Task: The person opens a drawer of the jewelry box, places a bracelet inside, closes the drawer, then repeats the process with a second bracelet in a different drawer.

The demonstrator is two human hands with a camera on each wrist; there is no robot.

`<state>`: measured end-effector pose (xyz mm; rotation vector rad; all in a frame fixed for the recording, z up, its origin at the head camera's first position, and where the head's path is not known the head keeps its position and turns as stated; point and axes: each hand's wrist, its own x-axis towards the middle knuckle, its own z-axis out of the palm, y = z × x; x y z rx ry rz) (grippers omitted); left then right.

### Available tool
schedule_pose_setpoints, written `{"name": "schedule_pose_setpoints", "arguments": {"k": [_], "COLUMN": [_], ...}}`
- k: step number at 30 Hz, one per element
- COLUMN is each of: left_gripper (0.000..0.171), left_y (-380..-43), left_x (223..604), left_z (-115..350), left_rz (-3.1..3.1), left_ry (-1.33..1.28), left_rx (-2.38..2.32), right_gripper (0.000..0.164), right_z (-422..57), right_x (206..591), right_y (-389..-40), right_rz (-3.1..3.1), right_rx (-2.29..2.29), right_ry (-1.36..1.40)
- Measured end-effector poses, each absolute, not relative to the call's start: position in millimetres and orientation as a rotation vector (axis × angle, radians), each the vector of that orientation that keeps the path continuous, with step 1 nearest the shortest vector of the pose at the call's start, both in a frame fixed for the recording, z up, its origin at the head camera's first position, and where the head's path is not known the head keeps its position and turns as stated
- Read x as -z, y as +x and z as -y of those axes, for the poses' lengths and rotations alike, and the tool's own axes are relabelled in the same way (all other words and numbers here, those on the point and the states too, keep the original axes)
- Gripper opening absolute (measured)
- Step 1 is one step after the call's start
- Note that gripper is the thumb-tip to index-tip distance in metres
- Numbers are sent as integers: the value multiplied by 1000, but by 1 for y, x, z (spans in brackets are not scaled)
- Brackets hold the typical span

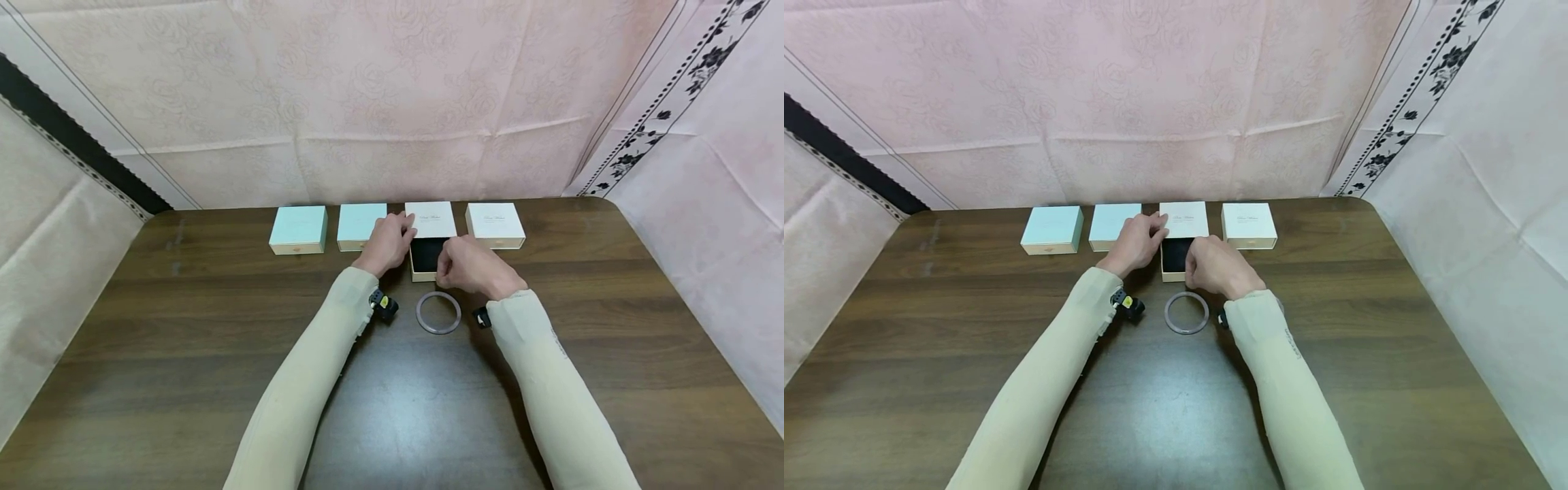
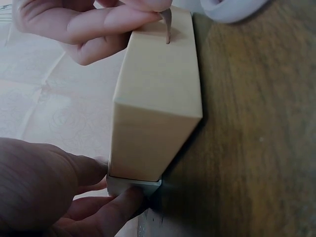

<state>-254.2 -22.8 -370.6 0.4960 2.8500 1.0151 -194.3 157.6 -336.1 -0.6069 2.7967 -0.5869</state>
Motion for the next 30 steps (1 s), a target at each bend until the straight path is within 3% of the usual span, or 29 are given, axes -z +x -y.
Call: {"name": "schedule_pose_setpoints", "arguments": {"k": [12,22,30], "left_gripper": [41,26,31], "left_y": [-253,-256,-255], "left_x": [371,370,371], "left_z": [24,22,22], "left_rz": [-2845,-2854,-2848], "left_ry": [478,481,483], "left_rx": [-1005,-978,-998], "right_gripper": [9,3,17], "right_z": [-158,-157,-158], "right_x": [338,335,338], "right_y": [-185,-173,-161], "right_rz": [-2808,-2871,-2855], "right_rx": [703,623,572], "right_ry": [-624,-636,-668]}}
